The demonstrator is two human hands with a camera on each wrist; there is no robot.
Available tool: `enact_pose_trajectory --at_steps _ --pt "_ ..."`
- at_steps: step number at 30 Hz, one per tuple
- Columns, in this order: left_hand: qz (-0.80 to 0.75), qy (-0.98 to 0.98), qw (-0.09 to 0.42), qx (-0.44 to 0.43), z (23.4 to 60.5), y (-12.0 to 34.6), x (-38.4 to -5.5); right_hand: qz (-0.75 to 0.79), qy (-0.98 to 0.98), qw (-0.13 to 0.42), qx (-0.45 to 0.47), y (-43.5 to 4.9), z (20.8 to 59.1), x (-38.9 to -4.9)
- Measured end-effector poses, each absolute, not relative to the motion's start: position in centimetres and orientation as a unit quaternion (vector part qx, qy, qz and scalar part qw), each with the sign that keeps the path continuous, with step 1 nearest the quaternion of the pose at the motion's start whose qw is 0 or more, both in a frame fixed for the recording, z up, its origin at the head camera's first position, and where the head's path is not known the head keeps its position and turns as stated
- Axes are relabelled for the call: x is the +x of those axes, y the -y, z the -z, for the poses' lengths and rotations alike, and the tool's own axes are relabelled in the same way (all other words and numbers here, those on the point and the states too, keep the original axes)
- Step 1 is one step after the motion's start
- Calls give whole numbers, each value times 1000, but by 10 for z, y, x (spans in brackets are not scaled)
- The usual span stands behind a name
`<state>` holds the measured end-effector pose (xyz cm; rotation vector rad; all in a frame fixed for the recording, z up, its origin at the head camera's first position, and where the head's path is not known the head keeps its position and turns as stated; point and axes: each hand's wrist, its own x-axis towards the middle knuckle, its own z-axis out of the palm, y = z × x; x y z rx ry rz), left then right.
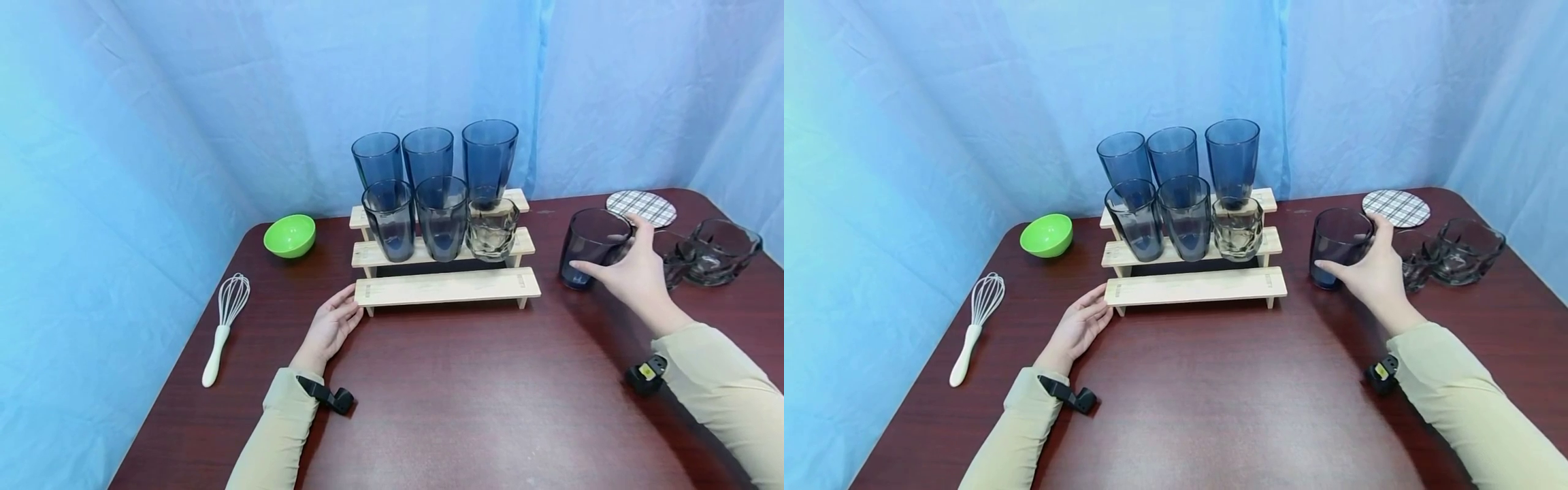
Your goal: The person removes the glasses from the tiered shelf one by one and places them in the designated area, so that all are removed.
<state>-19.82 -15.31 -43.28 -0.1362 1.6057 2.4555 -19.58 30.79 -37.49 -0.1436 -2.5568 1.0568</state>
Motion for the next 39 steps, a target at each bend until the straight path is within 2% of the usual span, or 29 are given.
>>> enact_pose_trajectory --at_steps 16,26,34,39 --pt "-838 -530 113 -58 432 154 -201 -362 910 194 -60 -309 352 -193" --pt "-839 -529 111 -60 431 154 -200 -390 888 240 -48 -294 332 -188" --pt "-839 -528 114 -65 431 154 -200 -422 869 258 -4 -278 329 -186" --pt "-836 -534 117 -53 431 154 -200 -456 857 241 22 -266 330 -188"
